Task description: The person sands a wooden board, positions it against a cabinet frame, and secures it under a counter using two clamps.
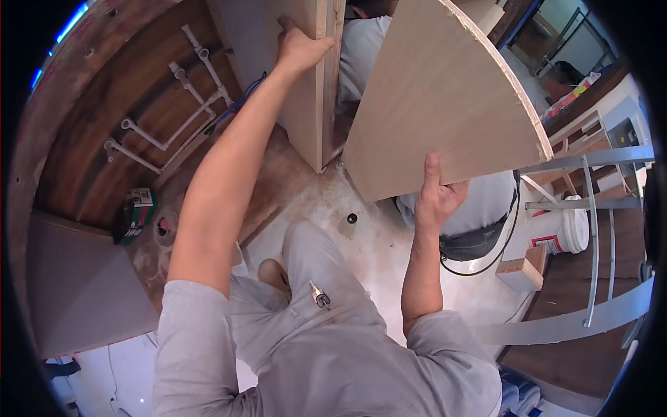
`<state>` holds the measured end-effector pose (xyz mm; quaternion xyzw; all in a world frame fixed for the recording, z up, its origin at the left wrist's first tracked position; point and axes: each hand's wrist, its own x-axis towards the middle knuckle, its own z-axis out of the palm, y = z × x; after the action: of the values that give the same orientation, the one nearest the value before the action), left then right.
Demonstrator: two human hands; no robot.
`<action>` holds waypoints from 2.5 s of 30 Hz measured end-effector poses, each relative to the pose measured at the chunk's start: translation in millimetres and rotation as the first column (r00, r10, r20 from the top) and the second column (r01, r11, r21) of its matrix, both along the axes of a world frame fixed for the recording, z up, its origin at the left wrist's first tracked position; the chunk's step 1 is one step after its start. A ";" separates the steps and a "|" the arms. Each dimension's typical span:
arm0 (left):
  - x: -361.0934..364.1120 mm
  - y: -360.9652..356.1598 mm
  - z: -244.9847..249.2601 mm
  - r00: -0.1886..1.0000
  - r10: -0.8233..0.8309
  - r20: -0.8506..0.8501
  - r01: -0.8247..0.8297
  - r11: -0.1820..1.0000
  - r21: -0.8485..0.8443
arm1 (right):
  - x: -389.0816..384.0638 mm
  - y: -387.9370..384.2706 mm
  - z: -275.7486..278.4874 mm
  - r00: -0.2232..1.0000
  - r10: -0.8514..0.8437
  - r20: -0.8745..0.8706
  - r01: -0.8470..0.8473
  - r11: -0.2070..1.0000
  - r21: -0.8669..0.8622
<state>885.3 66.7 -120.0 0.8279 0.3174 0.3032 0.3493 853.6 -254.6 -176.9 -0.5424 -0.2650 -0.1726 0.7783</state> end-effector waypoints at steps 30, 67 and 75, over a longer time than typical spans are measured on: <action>24.0 -30.4 5.1 0.993 0.102 -0.059 -0.102 0.995 0.000 | 23.8 25.6 0.8 0.995 0.051 -0.080 -0.055 0.997 -0.050; 16.2 -56.0 4.8 0.977 0.178 -0.116 -0.197 0.963 -0.183 | -2.8 -7.0 -16.0 1.000 0.025 -0.005 -0.025 0.999 -0.020; 12.1 -62.3 9.5 0.980 0.168 -0.104 -0.185 0.966 -0.183 | -8.7 -6.0 -13.5 0.996 0.048 -0.069 -0.049 0.999 -0.010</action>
<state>897.4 4.4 -110.5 0.7712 0.4326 0.2647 0.3848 844.9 -260.6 -190.5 -0.5458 -0.2521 -0.1333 0.7879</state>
